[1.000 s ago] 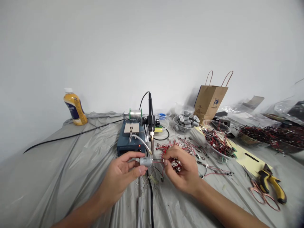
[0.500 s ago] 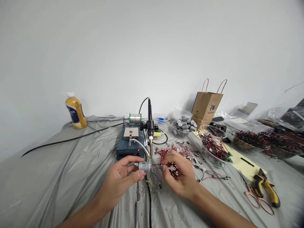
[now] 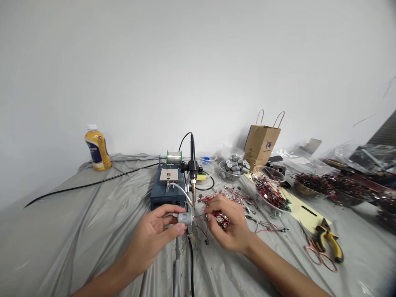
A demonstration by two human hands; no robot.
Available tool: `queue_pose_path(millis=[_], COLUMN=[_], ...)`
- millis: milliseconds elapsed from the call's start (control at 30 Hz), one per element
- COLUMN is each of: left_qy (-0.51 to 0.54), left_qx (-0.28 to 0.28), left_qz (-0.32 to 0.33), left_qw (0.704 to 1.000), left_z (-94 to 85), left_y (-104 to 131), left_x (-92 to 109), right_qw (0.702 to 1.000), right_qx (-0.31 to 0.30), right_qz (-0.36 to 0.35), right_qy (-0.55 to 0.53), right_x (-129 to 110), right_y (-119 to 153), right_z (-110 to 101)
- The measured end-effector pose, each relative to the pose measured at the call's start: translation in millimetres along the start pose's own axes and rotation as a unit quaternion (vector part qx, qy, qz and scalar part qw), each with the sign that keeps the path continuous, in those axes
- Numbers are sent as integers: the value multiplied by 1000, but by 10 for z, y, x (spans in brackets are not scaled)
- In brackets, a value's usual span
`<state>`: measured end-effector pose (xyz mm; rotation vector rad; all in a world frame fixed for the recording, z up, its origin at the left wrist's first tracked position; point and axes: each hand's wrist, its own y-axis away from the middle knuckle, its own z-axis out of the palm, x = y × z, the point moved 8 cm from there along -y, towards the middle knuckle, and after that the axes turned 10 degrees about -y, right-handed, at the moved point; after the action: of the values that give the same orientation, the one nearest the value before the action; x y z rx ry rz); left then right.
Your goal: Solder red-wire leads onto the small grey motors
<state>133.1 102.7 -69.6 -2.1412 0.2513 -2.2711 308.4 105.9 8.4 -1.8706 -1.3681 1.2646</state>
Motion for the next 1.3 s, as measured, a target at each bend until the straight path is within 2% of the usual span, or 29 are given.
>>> queue_pose_path(millis=[67,133,200,233,300,367,467,533,600,633,800,900,1067,1233,1300], left_qy=[-5,-5,-1,1,7,10,16,24,31,36,65,110,220,241,238], left_qx=[1,-2,-5,-12,-34,-58,-60,-44,-23,-10,81,126,106,98,112], left_qz=[11,26,43,51,68,83,89,70,39,23,-26,-40,-75,-64,-52], left_qw=[1000,1000,999,999,997,995,994,996,998,999,994,985,967,963,963], left_z=[-9,-13,-13,-3,29,67,76,53,13,-15,-204,-232,17,162,175], left_y=[40,90,149,182,252,326,439,522,620,674,926,1030,1111,1154,1165], left_x=[63,146,249,305,422,531,633,633,588,551,298,118,-74,-73,-73], right_qw=[999,998,983,966,925,897,865,822,785,777,773,766,765,790,782], right_qx=[-37,-24,23,33,-9,-45,-23,10,55,79,164,205,251,319,327], right_qz=[8,63,181,255,374,427,451,466,464,459,450,451,436,399,400], right_qy=[7,7,-12,-27,-61,-99,-218,-328,-407,-424,-415,-410,-401,-340,-349], right_x=[-104,-180,-185,-173,-205,-315,-471,-529,-564,-571,-537,-491,-457,-458,-456], right_y=[-26,26,209,354,671,911,1061,1082,1057,1039,1025,1014,945,983,1019], right_z=[-82,-245,-396,-403,-227,35,409,617,726,741,754,803,896,793,823])
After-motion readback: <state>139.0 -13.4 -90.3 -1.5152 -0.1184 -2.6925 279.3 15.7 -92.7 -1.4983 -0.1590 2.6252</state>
